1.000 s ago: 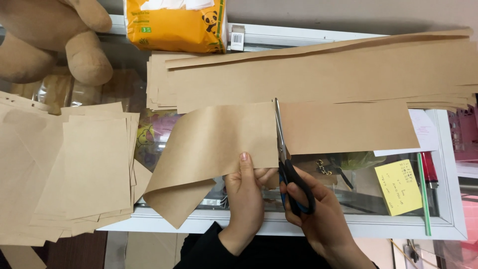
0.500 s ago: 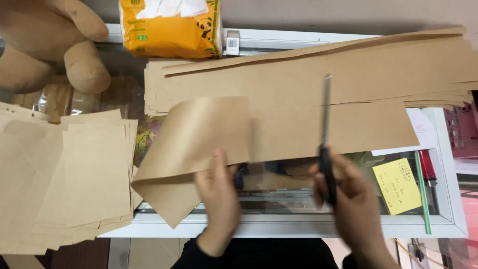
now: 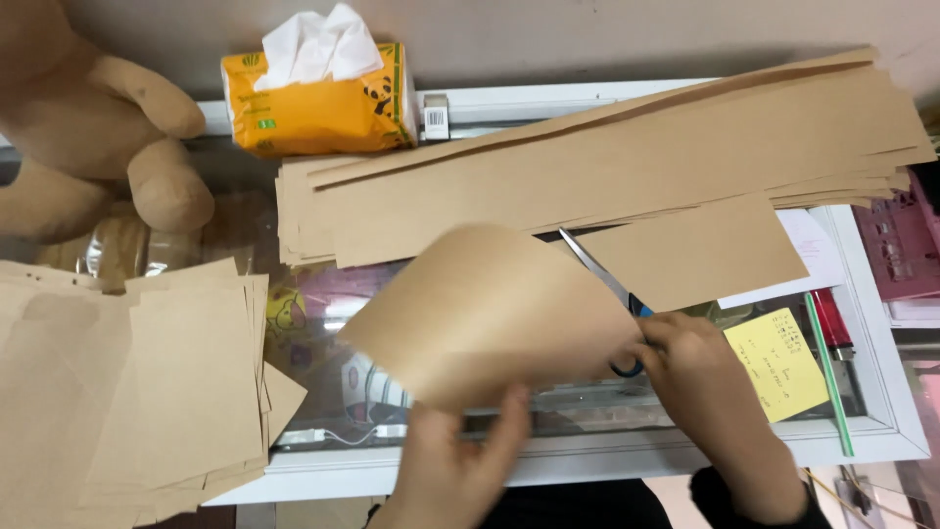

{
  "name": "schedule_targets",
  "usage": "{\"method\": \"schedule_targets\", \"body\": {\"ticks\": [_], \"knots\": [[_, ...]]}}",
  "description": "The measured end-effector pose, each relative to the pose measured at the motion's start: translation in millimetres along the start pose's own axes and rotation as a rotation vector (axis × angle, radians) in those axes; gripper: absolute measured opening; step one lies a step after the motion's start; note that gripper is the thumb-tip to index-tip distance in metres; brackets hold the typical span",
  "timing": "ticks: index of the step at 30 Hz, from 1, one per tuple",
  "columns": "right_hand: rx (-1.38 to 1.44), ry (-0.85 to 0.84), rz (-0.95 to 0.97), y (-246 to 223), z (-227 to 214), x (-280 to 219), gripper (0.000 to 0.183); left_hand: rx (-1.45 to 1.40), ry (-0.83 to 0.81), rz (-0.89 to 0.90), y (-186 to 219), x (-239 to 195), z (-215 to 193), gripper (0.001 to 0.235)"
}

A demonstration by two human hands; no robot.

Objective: The person folds and cuts brown paper sheets into smaller rectangles using scissors. They repeatedly fold the paper, cut along the fold, and place the cut pieces into a growing stack on the left side of the table.

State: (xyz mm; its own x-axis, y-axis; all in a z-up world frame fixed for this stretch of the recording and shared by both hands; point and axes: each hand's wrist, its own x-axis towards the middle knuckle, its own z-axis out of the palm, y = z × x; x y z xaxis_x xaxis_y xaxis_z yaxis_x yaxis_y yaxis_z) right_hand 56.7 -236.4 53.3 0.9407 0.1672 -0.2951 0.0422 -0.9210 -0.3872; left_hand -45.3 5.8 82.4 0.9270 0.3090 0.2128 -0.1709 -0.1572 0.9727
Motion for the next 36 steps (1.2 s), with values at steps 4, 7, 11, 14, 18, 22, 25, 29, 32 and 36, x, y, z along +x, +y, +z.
{"method": "schedule_targets", "body": {"ticks": [4, 7, 11, 14, 18, 22, 25, 29, 32, 36], "knots": [[0.563, -0.038, 0.493, -32, -44, -6, 0.05, 0.154, -0.378, 0.324, 1, 3, -6, 0.01], [0.897, -0.076, 0.727, -31, -55, -10, 0.059, 0.204, -0.533, 0.425, 10, 6, -11, 0.008], [1.175, 0.051, 0.402, -7, -45, -12, 0.036, 0.366, -0.65, 0.264, 8, 8, -21, 0.029], [1.382, 0.148, 0.091, 68, -3, 10, 0.015, 0.661, -0.515, 0.082, -22, 6, -21, 0.039], [1.264, 0.271, 0.256, 78, -3, -11, 0.029, 0.848, -0.343, -0.099, -48, 18, -30, 0.037], [0.965, -0.093, 0.103, 101, 8, -37, 0.03, 1.079, -0.323, -0.397, -57, 35, -37, 0.043], [0.84, -0.366, 0.055, 74, 9, -39, 0.022, 0.842, -0.26, -0.437, -46, 51, -45, 0.05], [0.619, -0.542, 0.053, 1, -3, -39, 0.052, 0.077, -0.307, -0.436, -38, 56, -53, 0.043], [0.628, -0.424, -0.012, -5, 20, -37, 0.059, -0.261, -0.391, -0.397, -48, 52, -53, 0.05], [0.574, -0.34, 0.033, -14, 29, -32, 0.061, -0.35, -0.289, -0.374, -59, 36, -30, 0.05]]}}
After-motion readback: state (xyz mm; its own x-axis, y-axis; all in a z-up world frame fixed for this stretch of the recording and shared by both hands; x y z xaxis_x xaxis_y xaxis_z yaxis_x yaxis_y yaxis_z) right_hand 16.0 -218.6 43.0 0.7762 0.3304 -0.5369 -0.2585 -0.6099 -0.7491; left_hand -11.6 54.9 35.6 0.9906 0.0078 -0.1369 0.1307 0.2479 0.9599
